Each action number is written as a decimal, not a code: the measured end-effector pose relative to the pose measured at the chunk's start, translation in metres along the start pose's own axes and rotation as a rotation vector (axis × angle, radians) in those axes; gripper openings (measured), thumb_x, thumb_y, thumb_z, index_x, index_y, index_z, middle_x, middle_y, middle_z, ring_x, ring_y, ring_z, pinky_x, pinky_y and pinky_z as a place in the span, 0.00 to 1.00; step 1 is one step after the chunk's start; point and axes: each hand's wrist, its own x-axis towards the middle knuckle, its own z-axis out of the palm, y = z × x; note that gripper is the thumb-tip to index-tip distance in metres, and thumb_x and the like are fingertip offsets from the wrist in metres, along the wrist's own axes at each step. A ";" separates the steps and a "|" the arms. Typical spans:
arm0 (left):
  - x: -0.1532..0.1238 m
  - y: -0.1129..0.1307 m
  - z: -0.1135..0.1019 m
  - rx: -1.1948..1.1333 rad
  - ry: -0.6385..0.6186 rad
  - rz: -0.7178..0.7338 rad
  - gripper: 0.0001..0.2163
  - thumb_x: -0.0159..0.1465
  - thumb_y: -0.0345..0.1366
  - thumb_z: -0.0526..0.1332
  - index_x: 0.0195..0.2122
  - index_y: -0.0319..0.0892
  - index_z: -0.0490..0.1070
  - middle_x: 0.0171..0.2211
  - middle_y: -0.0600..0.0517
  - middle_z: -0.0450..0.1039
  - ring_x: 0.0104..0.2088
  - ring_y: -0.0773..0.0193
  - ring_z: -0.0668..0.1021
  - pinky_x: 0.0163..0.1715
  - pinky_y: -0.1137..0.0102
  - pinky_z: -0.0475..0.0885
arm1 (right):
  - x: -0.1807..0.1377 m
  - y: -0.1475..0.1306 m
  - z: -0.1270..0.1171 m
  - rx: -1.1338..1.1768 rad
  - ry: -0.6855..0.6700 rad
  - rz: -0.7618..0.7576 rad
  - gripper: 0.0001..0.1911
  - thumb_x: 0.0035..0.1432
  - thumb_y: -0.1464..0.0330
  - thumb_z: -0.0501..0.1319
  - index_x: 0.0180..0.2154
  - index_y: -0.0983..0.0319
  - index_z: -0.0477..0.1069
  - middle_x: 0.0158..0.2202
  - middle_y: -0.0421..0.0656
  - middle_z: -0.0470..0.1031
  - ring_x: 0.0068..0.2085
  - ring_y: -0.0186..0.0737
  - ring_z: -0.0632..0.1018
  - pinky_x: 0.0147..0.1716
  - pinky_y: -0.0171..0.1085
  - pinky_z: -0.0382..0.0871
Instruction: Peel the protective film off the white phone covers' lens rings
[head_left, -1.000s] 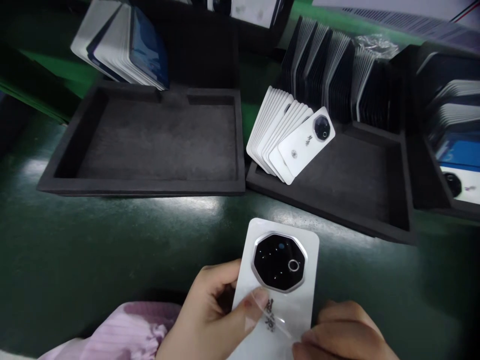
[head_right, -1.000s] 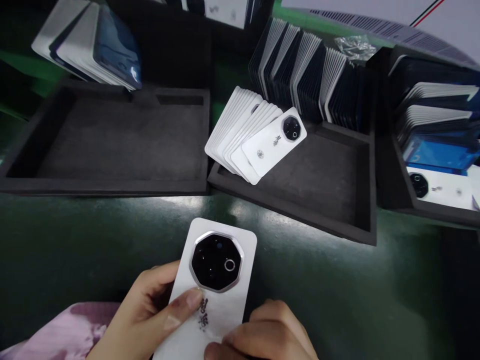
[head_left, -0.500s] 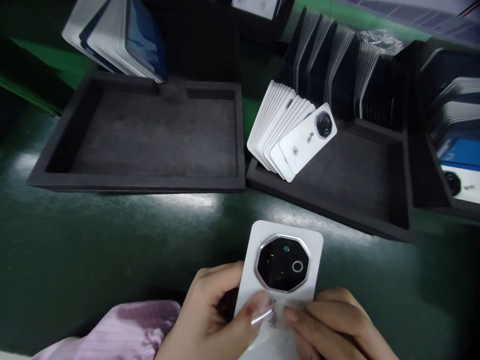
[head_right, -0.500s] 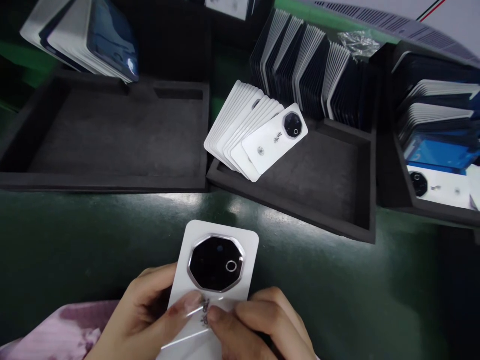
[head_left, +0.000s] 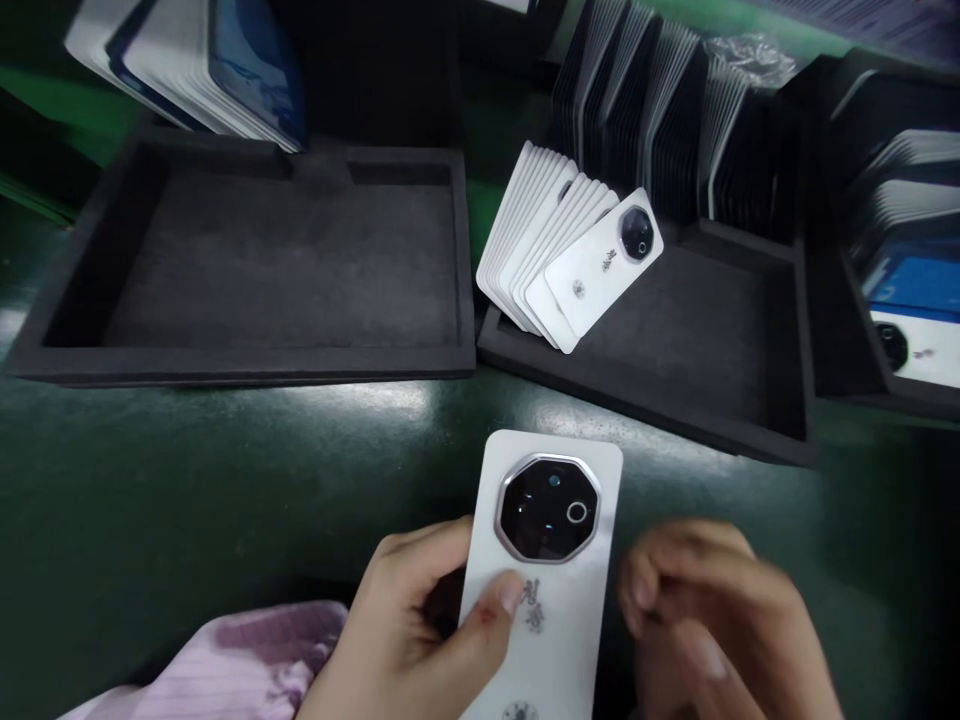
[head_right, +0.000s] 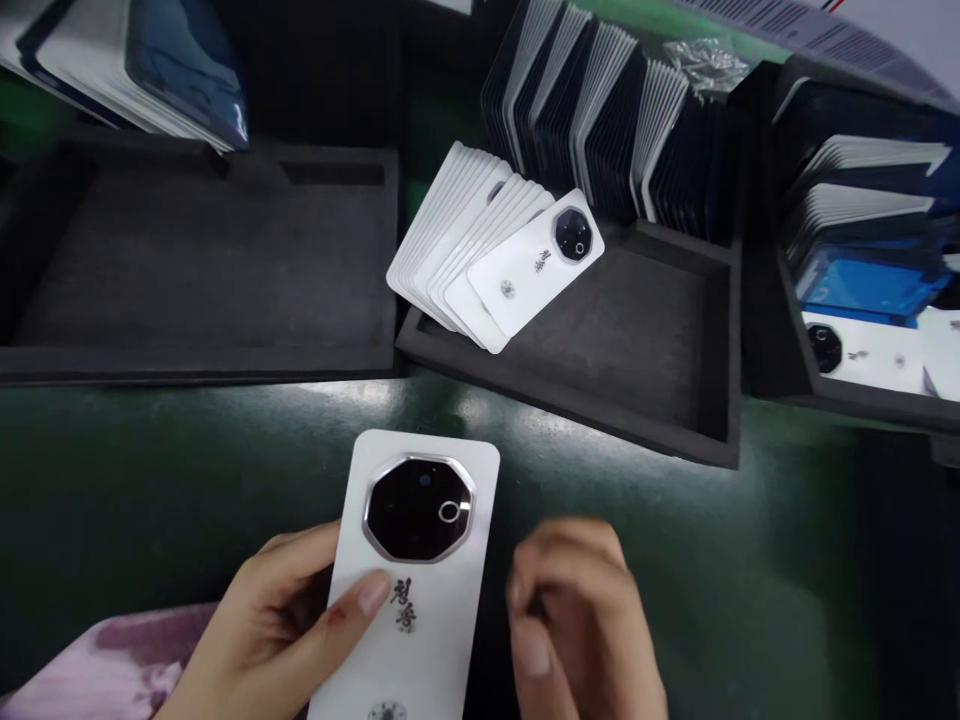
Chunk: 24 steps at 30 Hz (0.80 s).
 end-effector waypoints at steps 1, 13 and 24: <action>0.000 0.000 0.001 -0.015 -0.011 -0.004 0.15 0.69 0.42 0.59 0.27 0.40 0.75 0.26 0.51 0.70 0.27 0.63 0.70 0.24 0.74 0.66 | -0.001 0.003 0.002 0.097 0.011 0.118 0.12 0.68 0.69 0.58 0.51 0.59 0.74 0.36 0.43 0.72 0.33 0.37 0.75 0.28 0.33 0.75; -0.004 -0.001 0.007 0.027 0.036 0.060 0.12 0.67 0.37 0.61 0.27 0.41 0.76 0.23 0.54 0.70 0.23 0.68 0.69 0.21 0.76 0.63 | -0.022 -0.006 0.033 0.422 0.027 0.635 0.15 0.65 0.62 0.67 0.53 0.41 0.77 0.43 0.35 0.85 0.38 0.33 0.85 0.38 0.25 0.78; -0.005 -0.003 0.008 0.042 0.062 0.089 0.10 0.66 0.34 0.63 0.26 0.42 0.77 0.23 0.55 0.70 0.23 0.69 0.68 0.19 0.78 0.62 | -0.022 0.014 0.019 0.249 -0.105 0.391 0.19 0.70 0.68 0.61 0.58 0.44 0.73 0.54 0.43 0.81 0.50 0.44 0.84 0.46 0.35 0.80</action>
